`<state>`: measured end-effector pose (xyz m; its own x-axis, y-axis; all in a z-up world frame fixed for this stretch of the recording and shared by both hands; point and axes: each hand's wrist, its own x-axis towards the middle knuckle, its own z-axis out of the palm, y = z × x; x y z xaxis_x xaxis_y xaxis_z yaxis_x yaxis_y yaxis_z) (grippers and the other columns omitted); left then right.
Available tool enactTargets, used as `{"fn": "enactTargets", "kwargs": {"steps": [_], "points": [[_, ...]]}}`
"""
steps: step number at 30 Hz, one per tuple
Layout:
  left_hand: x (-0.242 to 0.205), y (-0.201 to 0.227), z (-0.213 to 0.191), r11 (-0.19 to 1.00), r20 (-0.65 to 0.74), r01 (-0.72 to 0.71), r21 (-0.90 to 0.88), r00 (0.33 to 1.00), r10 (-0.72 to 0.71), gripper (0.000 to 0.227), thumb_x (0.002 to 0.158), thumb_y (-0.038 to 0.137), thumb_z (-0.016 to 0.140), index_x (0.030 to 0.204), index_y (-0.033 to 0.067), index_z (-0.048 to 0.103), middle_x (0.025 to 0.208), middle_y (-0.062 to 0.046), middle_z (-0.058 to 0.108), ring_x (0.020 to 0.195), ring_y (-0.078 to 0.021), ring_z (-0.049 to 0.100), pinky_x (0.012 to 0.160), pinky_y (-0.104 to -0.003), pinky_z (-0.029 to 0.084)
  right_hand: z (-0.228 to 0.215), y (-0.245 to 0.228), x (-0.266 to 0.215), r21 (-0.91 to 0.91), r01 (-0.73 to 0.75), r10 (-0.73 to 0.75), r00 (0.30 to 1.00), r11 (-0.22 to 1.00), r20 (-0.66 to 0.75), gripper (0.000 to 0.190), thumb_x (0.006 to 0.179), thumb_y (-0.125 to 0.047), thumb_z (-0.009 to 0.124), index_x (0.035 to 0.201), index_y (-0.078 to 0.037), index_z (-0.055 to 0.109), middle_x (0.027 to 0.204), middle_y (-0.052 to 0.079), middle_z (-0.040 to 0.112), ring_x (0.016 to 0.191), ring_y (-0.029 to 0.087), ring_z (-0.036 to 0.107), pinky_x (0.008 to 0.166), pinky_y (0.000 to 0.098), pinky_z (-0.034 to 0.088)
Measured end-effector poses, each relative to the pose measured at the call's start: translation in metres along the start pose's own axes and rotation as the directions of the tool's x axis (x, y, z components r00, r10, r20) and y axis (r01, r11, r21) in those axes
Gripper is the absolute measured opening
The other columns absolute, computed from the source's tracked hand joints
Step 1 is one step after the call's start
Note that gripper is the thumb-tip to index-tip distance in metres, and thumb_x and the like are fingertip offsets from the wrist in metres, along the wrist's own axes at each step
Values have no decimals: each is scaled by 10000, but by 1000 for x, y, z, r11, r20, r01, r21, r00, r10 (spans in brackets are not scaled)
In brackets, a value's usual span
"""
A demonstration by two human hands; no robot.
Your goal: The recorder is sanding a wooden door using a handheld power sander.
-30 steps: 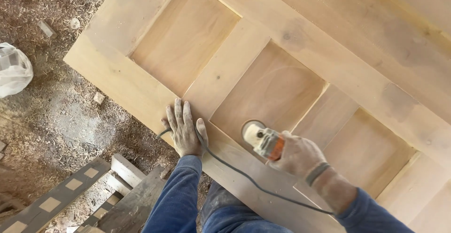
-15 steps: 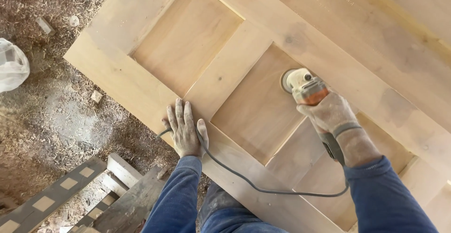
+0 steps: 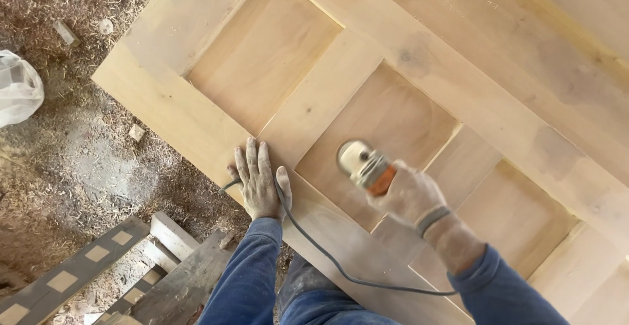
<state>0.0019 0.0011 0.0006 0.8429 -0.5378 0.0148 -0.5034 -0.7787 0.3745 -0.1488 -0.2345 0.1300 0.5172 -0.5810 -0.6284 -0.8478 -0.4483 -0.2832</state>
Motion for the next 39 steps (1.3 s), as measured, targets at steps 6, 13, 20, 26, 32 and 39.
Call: {"fn": "enactTargets", "kwargs": {"steps": [6,13,20,26,32,39], "points": [[1,-1,2,1000,-28,-11,-8,1000,11,653,985,383,359,1555,66,383,1683,-146,288,1577,-414,155,1273,-617,1,16,21,-17,-86,127,-114,983,988,141,527,719,-463,813,1076,-102,671,894,137,760,860,294,742,849,413,592],[-1,-1,1,1000,-28,-19,-11,999,18,647,996,376,359,1556,52,380,1684,-161,285,1574,-425,157,1272,-617,2,-27,58,13,108,-60,63,998,992,-28,525,695,-489,804,1071,-126,746,913,131,786,850,299,771,830,401,605],[-1,-2,2,1000,-24,-17,-1,1000,17,646,1002,381,357,1556,49,375,1680,-155,284,1573,-420,160,1277,-615,7,-18,136,64,147,-72,100,977,987,-190,630,709,-511,857,1107,-40,728,981,192,762,962,348,726,828,438,571],[0,1,0,1000,-12,-17,3,1000,17,644,1006,384,360,1556,50,373,1681,-158,284,1572,-424,159,1274,-616,7,1,133,38,98,-114,127,982,989,-138,576,759,-513,831,1085,-46,747,958,179,775,939,334,743,825,423,589],[-1,-2,3,1000,-21,-8,-6,1000,7,645,993,378,373,1551,55,384,1679,-155,293,1571,-423,158,1276,-614,8,1,67,-24,294,-44,80,991,955,-109,510,691,-392,830,1100,-101,741,926,118,797,863,271,780,796,404,602],[0,2,-1,1000,-27,1,-16,1000,-2,649,984,378,375,1551,63,386,1679,-149,290,1570,-422,158,1270,-618,8,28,40,-43,76,-114,110,993,991,52,536,664,-433,874,1012,-78,672,890,136,781,870,293,775,831,405,604]]}}
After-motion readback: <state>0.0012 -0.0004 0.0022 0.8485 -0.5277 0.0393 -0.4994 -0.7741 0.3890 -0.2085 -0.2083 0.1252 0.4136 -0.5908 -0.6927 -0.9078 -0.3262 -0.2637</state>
